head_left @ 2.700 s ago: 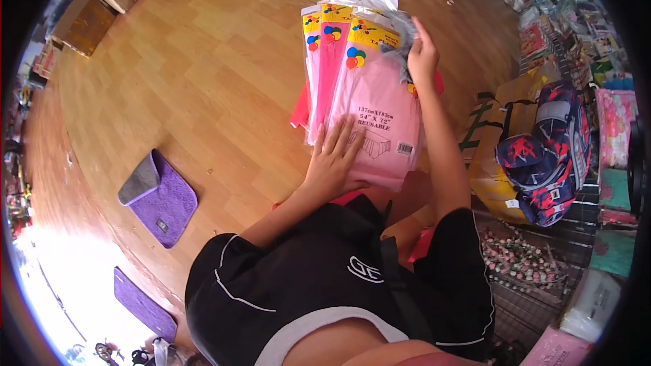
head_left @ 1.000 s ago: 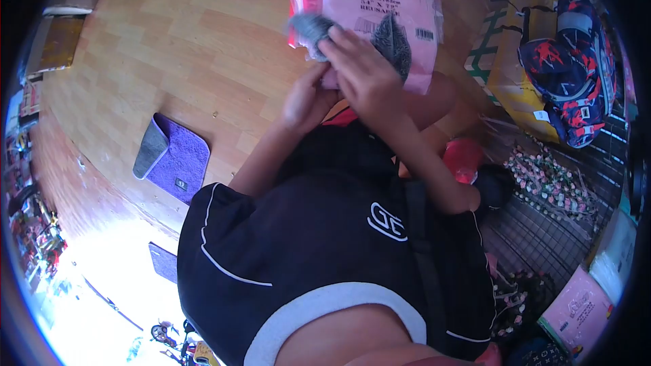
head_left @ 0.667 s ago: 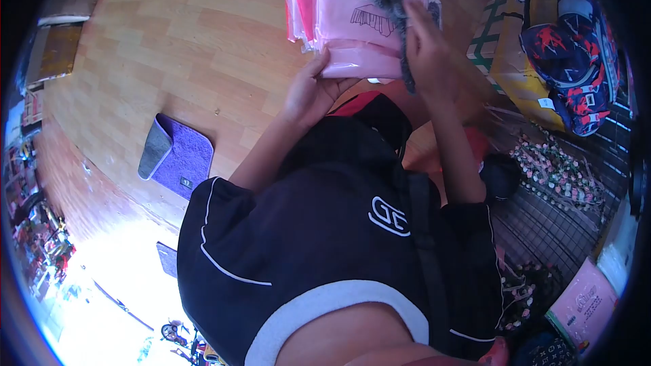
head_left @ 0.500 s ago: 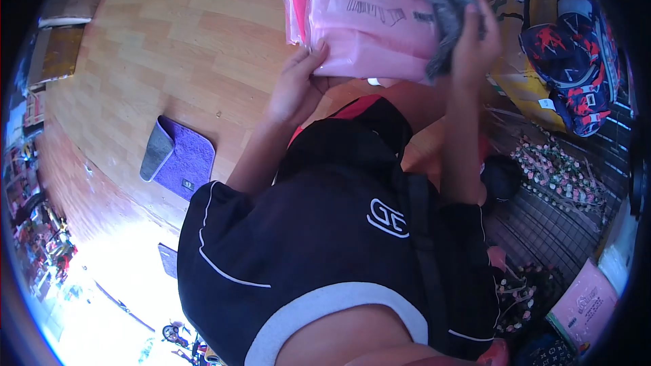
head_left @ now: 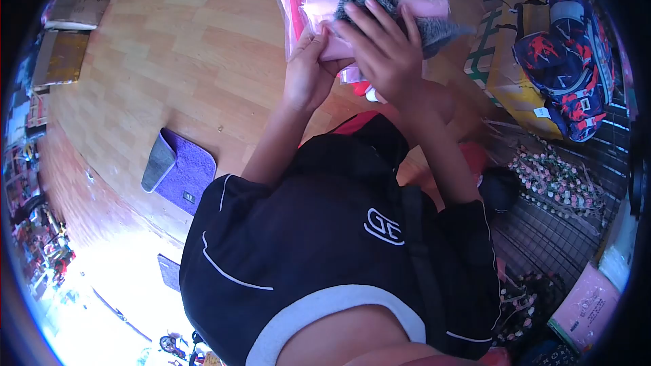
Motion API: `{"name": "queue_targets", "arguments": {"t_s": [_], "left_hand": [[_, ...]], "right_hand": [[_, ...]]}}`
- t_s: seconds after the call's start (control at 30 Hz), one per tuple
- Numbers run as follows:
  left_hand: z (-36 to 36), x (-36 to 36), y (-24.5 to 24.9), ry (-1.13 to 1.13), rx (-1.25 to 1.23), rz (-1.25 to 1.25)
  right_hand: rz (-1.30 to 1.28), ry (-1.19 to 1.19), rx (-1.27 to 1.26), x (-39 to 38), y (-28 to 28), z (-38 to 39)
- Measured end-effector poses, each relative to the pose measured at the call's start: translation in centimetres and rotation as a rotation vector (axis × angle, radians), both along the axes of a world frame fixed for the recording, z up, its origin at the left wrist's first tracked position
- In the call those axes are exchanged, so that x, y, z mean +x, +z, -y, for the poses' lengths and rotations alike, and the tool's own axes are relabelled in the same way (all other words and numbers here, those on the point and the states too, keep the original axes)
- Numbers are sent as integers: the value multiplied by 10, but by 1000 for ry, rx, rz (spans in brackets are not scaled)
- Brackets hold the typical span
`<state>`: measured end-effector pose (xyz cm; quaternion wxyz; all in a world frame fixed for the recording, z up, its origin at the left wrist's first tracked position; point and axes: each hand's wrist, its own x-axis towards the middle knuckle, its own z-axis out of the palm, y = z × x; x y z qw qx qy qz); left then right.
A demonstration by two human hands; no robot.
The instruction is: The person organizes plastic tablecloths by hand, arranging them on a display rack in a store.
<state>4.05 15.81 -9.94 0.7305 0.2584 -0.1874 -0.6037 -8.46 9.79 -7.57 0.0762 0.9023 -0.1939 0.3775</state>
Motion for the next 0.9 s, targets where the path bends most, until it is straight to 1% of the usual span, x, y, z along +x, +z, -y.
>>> {"name": "queue_targets", "arguments": {"t_s": [0.03, 0.1, 0.13, 0.17, 0.23, 0.27, 0.33, 0.37, 0.43, 0.47, 0.5, 0.57, 0.6, 0.67, 0.7, 0.77, 0.8, 0.83, 0.87, 0.9], "left_hand": [[-2, 0, 1, 5, 6, -1], [-3, 1, 2, 8, 38, -86], [-2, 1, 3, -2, 28, -93], [-3, 1, 1, -3, 34, -91], [1, -1, -4, 25, 82, -196], [2, 0, -5, 19, 79, -197], [-1, 1, -5, -1, 82, -205], [-2, -1, -4, 2, 83, -208], [-1, -2, -1, 40, 80, -90], [-1, -2, -1, 43, 83, -89], [-3, -2, -2, 31, 76, -81], [-3, -1, -3, 14, 62, -70], [-6, 1, -4, 4, 85, -94], [-7, 3, -7, 1, 96, -113], [-10, 3, -9, -26, 139, -80], [-17, 6, -11, -60, 181, -42], [-20, 11, -12, -91, 289, 139], [-24, 17, -12, -125, 392, 319], [-30, 31, -9, -202, 458, 569], [-37, 51, -5, -276, 517, 821]], "right_hand": [[-1, 5, 6, 1, -2, 2], [120, 15, 126, 2, -7, 16], [124, 18, 127, 0, -11, 27], [179, -34, 150, -6, -18, 39], [285, -139, 178, -17, -24, 58], [285, -144, 174, -19, -19, 57], [752, -261, 754, -27, -10, 52], [748, -261, 756, -26, -2, 45], [826, -27, 533, -15, 14, 29], [635, 120, 406, -11, 13, 23], [353, 309, 191, -7, 1, 27], [-19, 286, 89, -5, 0, 25], [-18, 285, 88, -9, -9, 31], [194, 96, 290, -25, -36, 55], [195, 100, 288, -34, -37, 58], [341, -106, 549, -52, -41, 61], [344, -111, 542, -60, -45, 63], [537, -185, 607, -70, -49, 65], [731, -262, 665, -83, -53, 66], [732, -276, 652, -99, -58, 65]]}}
